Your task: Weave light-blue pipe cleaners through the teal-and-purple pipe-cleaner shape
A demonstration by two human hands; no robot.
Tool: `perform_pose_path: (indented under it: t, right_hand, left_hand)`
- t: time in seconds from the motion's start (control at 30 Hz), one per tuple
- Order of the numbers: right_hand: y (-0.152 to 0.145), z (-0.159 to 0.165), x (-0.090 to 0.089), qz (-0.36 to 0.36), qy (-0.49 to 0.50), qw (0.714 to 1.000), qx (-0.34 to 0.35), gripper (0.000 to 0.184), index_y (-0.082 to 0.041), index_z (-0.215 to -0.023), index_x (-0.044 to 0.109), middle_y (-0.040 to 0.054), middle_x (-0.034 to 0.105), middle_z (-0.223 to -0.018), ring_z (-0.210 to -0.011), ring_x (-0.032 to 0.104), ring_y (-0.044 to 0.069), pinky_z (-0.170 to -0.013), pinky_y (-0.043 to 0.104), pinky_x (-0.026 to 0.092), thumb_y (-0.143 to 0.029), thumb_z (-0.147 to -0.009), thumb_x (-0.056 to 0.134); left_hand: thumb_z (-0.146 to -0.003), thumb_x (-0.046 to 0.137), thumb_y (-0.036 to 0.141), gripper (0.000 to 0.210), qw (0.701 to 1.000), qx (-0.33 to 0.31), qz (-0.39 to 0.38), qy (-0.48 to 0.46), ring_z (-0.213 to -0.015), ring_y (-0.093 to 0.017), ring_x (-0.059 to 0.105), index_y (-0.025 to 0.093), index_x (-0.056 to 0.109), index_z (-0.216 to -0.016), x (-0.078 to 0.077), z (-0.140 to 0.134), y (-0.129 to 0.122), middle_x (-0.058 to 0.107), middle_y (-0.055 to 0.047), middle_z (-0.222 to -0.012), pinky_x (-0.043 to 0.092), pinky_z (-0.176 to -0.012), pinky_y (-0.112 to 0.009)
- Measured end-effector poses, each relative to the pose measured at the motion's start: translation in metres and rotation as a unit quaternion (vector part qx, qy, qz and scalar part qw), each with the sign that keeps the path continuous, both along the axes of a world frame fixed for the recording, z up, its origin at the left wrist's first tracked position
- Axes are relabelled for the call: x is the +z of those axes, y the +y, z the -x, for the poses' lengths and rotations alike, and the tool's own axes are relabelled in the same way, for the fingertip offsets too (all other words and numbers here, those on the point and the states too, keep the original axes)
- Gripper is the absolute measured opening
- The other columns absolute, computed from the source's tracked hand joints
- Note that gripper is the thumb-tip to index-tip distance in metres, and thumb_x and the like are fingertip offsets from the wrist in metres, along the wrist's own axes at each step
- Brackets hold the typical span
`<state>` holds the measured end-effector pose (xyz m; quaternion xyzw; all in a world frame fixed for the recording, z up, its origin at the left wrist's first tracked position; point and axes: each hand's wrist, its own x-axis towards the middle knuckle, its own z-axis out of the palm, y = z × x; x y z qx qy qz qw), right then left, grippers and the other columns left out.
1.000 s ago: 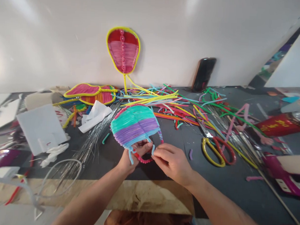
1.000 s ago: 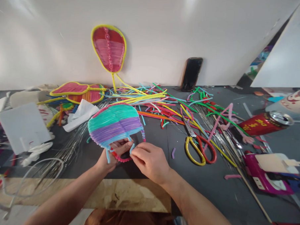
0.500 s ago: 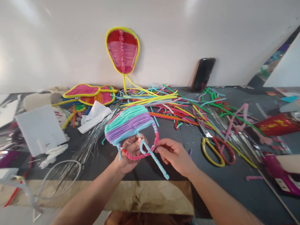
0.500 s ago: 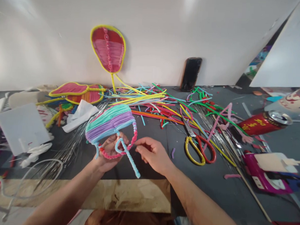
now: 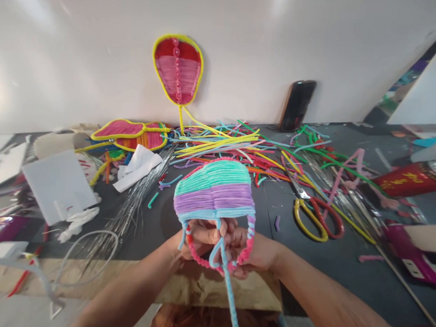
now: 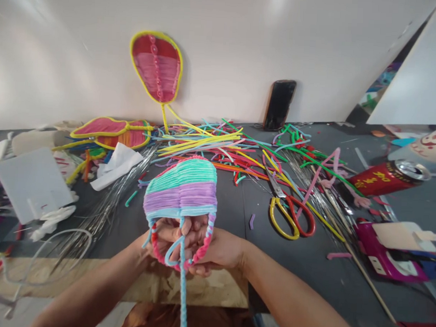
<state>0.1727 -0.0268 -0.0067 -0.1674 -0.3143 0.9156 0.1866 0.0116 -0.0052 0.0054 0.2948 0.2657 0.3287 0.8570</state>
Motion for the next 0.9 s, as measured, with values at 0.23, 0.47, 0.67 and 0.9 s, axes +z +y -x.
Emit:
perform_pose_path:
  t: [0.23, 0.47, 0.67, 0.9]
  right_hand:
    - [0.001, 0.004, -0.009, 0.008, 0.012, 1.000, -0.008, 0.036, -0.010, -0.072, 0.063, 0.0014, 0.062, -0.064, -0.044, 0.049, 0.004, -0.039, 0.014, 0.036, -0.036, -0.057, 0.083]
    - [0.005, 0.005, -0.005, -0.041, -0.074, 0.992, -0.094, 0.025, -0.014, -0.072, 0.057, -0.0029, 0.057, -0.050, -0.041, 0.049, 0.007, -0.041, 0.017, 0.041, -0.035, -0.074, 0.071]
    - [0.016, -0.004, -0.006, -0.095, -0.131, 0.964, -0.212, 0.027, -0.018, -0.075, 0.049, -0.0061, 0.053, -0.053, -0.039, 0.047, 0.006, -0.038, 0.017, 0.037, -0.041, -0.082, 0.062]
    - [0.019, -0.002, -0.009, -0.110, -0.188, 0.925, -0.311, 0.029, -0.019, -0.077, 0.048, -0.0062, 0.053, -0.055, -0.042, 0.047, 0.006, -0.043, 0.019, 0.040, -0.046, -0.083, 0.059]
  left_hand:
    - [-0.057, 0.081, 0.034, 0.025, 0.999, -0.018, -0.026, -0.003, -0.087, -0.027, 0.061, 0.016, 0.066, -0.064, -0.001, 0.000, 0.004, 0.061, -0.009, -0.081, 0.051, -0.069, -0.038]
    - [-0.060, 0.080, 0.032, 0.021, 0.998, 0.057, -0.040, 0.002, -0.081, -0.021, 0.059, 0.016, 0.066, -0.063, 0.001, 0.003, 0.009, 0.057, -0.004, -0.073, 0.043, -0.090, -0.042]
    - [-0.060, 0.080, 0.029, 0.019, 0.992, 0.118, -0.040, 0.024, -0.092, -0.022, 0.055, 0.015, 0.067, -0.064, 0.005, 0.006, 0.013, 0.056, -0.004, -0.076, 0.041, -0.091, -0.035]
    - [-0.069, 0.075, 0.028, 0.015, 0.993, 0.106, -0.058, 0.007, -0.075, -0.015, 0.057, 0.015, 0.066, -0.070, -0.002, 0.003, 0.012, 0.056, -0.002, -0.075, 0.047, -0.073, -0.029]
